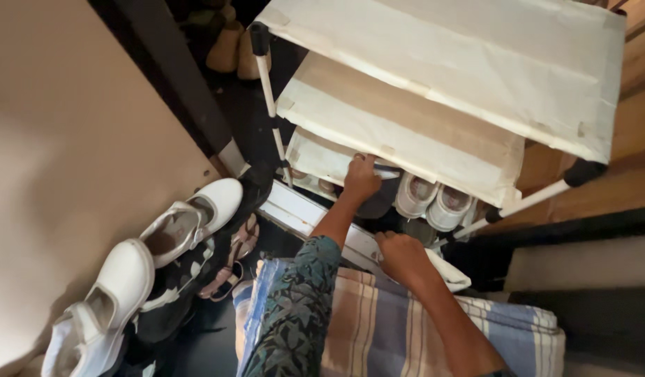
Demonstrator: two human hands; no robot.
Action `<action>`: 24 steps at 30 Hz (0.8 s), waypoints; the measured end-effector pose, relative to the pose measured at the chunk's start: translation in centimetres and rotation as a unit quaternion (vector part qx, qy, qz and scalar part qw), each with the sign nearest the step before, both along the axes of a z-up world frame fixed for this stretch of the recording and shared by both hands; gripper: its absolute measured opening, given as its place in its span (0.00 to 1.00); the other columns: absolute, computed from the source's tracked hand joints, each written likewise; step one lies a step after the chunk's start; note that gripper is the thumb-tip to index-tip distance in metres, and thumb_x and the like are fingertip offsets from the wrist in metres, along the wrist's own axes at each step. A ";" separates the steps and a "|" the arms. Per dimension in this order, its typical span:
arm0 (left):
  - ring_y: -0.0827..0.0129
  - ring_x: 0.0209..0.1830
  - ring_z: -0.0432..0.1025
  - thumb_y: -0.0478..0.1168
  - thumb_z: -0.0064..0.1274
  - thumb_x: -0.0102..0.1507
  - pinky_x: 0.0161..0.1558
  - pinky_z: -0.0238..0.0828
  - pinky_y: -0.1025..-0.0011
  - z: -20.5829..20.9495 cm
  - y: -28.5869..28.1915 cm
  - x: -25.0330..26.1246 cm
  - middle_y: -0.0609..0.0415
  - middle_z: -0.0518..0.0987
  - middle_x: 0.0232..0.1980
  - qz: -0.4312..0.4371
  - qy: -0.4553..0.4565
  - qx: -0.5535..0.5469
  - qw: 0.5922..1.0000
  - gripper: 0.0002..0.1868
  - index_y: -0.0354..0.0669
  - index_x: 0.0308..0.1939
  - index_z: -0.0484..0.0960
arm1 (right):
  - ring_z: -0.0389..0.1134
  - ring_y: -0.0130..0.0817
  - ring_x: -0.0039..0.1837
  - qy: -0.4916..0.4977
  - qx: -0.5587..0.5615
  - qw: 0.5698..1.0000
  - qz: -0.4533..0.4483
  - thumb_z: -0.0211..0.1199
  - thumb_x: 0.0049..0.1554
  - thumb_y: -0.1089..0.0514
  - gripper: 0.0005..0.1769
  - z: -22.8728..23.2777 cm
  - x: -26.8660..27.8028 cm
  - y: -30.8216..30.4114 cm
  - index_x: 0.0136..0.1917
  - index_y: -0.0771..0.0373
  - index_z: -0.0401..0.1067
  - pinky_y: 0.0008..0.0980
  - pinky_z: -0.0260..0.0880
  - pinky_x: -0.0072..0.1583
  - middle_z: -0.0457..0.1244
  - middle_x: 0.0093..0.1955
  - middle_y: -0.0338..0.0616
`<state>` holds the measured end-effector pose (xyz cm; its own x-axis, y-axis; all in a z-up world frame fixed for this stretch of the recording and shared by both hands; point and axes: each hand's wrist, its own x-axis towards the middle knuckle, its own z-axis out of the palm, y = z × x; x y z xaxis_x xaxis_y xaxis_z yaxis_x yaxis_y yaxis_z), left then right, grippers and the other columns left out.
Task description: The person cleans various shoes and a shoe rack with a cloth, moving pairs of shoes between the floor and the rack.
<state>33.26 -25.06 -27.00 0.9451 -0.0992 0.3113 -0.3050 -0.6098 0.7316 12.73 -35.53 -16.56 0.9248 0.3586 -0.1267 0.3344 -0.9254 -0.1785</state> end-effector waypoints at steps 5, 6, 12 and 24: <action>0.39 0.54 0.71 0.39 0.71 0.48 0.52 0.72 0.51 0.1 -1.1 1.0 0.35 0.75 0.59 -0.031 0.037 -0.047 0.998 0.31 0.42 0.55 0.80 | 0.70 0.55 0.52 0.012 -0.004 1.000 -0.009 0.66 0.48 0.60 0.17 2.0 0.5 -0.2 0.51 0.66 0.72 0.51 0.71 0.52 0.67 0.48 0.56; 0.39 0.54 0.71 0.39 0.71 0.48 0.52 0.72 0.51 0.2 -1.1 1.1 0.35 0.75 0.59 -0.032 0.037 -0.047 0.998 0.31 0.42 0.55 0.80 | 0.70 0.55 0.53 0.020 -0.009 1.000 -0.012 0.66 0.47 0.60 0.17 2.2 0.7 -0.1 0.51 0.65 0.72 0.50 0.71 0.53 0.67 0.48 0.56; 0.55 0.50 0.82 0.39 0.70 0.44 0.54 0.78 0.62 -1.7 0.3 2.4 0.46 0.86 0.47 -0.032 0.087 -0.182 0.979 0.26 0.44 0.47 0.85 | 0.70 0.55 0.51 0.007 0.037 0.999 -0.001 0.67 0.52 0.58 0.15 3.5 1.4 1.0 0.51 0.66 0.71 0.51 0.71 0.51 0.67 0.47 0.56; 0.50 0.43 0.77 0.41 0.78 0.40 0.46 0.73 0.58 5.4 15.0 -1.3 0.46 0.81 0.40 -0.039 0.094 0.010 0.995 0.23 0.38 0.30 0.79 | 0.71 0.55 0.51 -0.014 0.012 1.000 0.025 0.62 0.51 0.63 0.13 4.0 2.0 4.2 0.51 0.65 0.72 0.50 0.71 0.52 0.67 0.48 0.55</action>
